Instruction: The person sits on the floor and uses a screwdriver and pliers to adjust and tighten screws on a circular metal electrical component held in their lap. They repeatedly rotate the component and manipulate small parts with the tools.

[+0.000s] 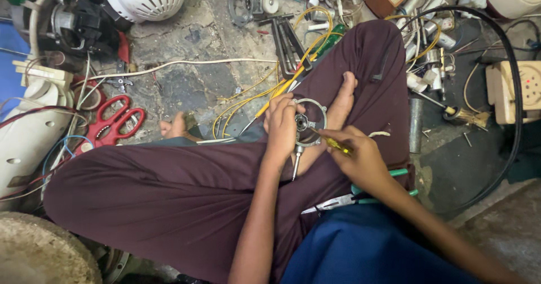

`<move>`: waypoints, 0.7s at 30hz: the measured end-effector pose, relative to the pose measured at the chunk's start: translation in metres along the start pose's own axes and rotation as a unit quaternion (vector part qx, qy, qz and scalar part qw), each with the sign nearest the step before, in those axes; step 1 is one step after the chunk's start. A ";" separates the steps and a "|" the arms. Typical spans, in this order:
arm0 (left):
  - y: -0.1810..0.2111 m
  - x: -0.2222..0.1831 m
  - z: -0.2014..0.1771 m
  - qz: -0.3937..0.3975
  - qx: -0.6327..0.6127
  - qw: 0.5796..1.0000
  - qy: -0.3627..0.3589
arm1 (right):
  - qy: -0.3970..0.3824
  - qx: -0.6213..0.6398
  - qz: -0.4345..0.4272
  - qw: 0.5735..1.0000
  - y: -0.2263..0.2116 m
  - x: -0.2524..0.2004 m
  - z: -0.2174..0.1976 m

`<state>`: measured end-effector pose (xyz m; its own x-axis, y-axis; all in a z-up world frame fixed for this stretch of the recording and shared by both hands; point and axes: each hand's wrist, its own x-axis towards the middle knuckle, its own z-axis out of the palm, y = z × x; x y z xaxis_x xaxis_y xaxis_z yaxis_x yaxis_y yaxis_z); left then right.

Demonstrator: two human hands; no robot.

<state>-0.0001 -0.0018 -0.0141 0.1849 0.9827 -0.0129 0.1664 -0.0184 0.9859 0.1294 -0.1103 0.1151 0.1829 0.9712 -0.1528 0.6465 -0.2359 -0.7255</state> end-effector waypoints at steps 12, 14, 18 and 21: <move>-0.003 -0.001 0.002 0.021 0.006 1.000 0.000 | -0.009 0.008 0.025 1.000 -0.003 -0.002 0.000; -0.003 -0.002 0.003 0.022 0.011 1.000 0.001 | -0.001 -0.001 -0.011 1.000 -0.006 -0.003 -0.001; -0.004 0.000 0.004 0.023 0.016 1.000 -0.002 | -0.013 -0.064 -0.002 0.998 -0.012 0.000 -0.003; -0.004 0.000 0.002 0.042 0.008 0.999 -0.001 | -0.030 -0.159 -0.045 0.986 -0.013 0.006 -0.006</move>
<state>0.0015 -0.0024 -0.0185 0.2008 0.9772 0.0689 0.1660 -0.1033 0.9807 0.1266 -0.1017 0.1281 0.0759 0.9868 -0.1429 0.8595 -0.1374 -0.4923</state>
